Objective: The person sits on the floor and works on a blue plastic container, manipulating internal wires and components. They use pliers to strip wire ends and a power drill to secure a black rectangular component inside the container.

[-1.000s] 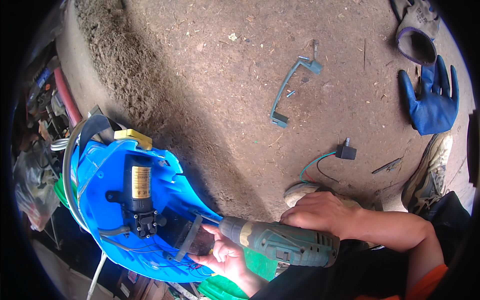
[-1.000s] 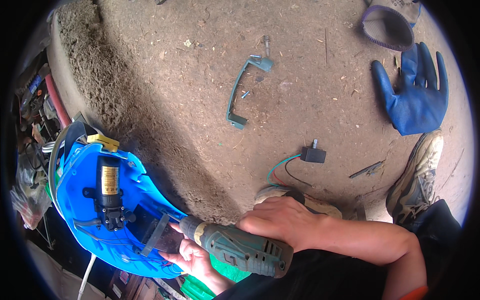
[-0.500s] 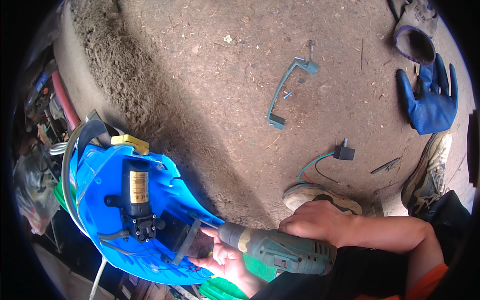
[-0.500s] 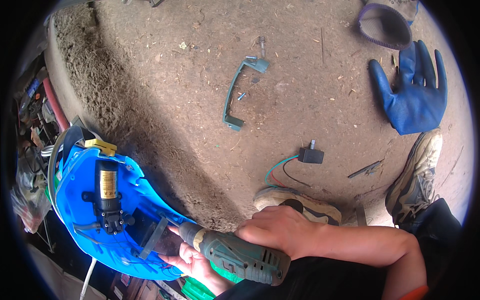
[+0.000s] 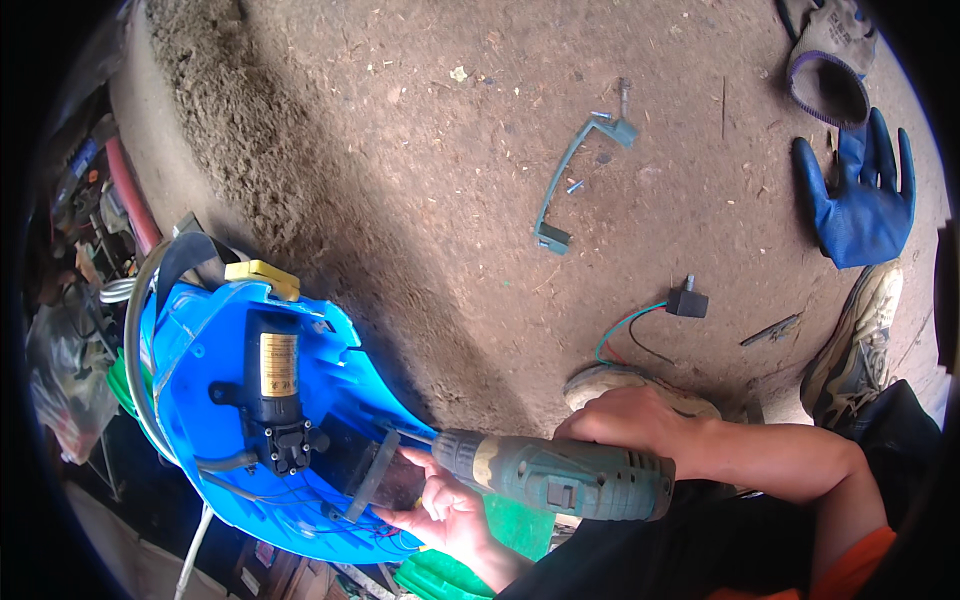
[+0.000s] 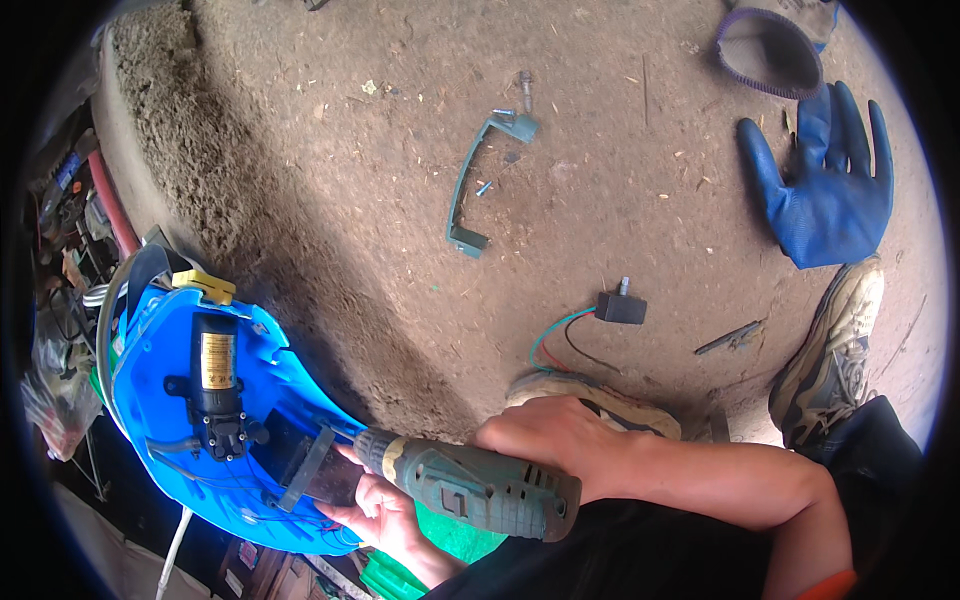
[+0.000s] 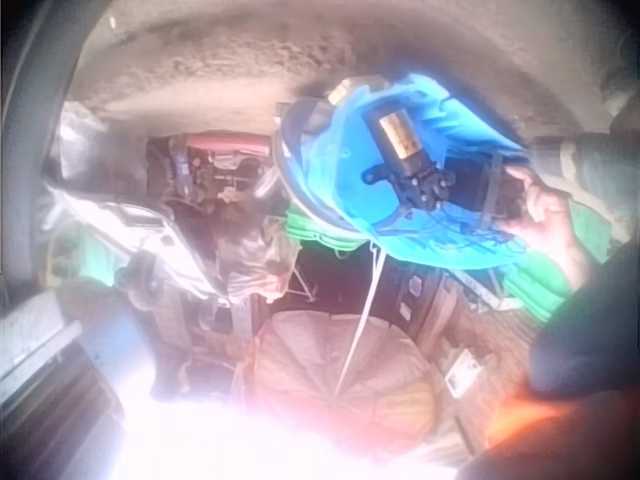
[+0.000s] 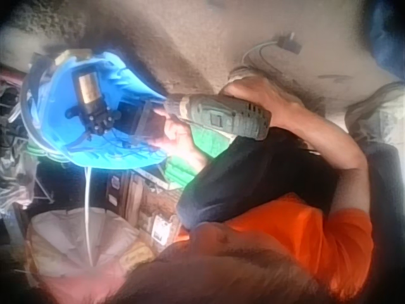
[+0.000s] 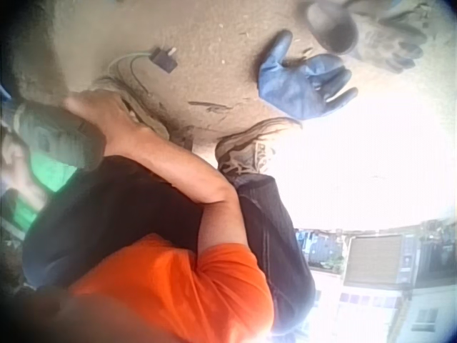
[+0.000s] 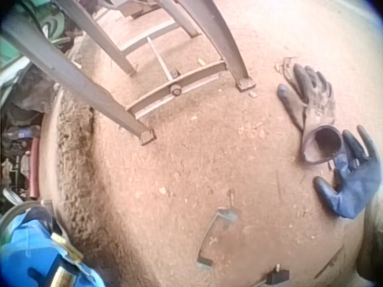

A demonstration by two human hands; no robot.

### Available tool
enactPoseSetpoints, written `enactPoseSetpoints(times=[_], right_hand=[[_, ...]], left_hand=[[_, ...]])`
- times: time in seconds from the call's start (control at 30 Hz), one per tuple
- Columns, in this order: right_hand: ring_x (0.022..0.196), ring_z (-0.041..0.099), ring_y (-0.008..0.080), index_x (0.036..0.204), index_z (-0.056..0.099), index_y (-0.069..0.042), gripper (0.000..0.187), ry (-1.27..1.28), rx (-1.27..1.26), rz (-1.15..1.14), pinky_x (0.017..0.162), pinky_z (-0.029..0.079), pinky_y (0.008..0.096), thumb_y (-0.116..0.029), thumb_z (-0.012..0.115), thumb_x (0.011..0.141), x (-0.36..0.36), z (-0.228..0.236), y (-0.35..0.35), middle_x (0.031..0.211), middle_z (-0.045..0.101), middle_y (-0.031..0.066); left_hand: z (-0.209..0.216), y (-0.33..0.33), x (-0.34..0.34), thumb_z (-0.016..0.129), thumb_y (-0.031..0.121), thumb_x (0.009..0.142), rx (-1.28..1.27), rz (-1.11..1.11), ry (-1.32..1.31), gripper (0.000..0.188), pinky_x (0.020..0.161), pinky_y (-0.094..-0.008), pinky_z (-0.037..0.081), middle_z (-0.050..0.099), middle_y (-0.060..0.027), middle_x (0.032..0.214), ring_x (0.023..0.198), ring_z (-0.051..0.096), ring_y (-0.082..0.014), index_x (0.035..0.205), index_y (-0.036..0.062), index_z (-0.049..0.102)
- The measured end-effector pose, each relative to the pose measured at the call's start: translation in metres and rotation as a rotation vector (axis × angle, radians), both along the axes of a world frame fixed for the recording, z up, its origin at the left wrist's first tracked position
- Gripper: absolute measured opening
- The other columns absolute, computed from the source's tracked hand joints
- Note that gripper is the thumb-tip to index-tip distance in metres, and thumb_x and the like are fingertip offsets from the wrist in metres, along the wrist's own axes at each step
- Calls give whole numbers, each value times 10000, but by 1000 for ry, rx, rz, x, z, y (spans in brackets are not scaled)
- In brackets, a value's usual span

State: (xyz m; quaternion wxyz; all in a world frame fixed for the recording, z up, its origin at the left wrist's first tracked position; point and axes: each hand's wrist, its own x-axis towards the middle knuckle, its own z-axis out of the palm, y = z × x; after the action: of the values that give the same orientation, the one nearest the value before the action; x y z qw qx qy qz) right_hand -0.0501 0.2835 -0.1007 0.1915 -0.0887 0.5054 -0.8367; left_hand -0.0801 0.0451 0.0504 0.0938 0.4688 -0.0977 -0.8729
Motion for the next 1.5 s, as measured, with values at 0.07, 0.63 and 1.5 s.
enactPoseSetpoints(times=[0.07, 0.63, 1.5], right_hand=[[841, 681, 351, 1084, 616, -44, 272, -28, -9, 10, 698, 536, 432, -206, 659, 869, 0, -1, -1, 985, 698, 137], [811, 656, 357, 1062, 609, -70, 304, -145, -22, -34, 666, 497, 448, -230, 690, 816, 11, 0, -11, 877, 663, 138], [832, 614, 123, 1015, 646, -33, 333, -246, 211, -227, 736, 506, 302, -89, 800, 726, 38, 28, 17, 898, 599, 34]], left_hand=[[-1, 1, 0, 860, 302, 699, -6, 8, 3, 808, 507, -172, 321, 558, -91, 1389, 537, 338, -32, 1380, 58, 499], [-4, 4, -8, 841, 365, 711, -19, 9, -62, 837, 507, -175, 308, 581, -78, 1361, 559, 356, -41, 1378, 2, 488], [-50, 2, 20, 599, 249, 973, -594, -835, -47, 459, 774, -330, 538, 606, -134, 1278, 936, 636, -204, 1360, 31, 482]])
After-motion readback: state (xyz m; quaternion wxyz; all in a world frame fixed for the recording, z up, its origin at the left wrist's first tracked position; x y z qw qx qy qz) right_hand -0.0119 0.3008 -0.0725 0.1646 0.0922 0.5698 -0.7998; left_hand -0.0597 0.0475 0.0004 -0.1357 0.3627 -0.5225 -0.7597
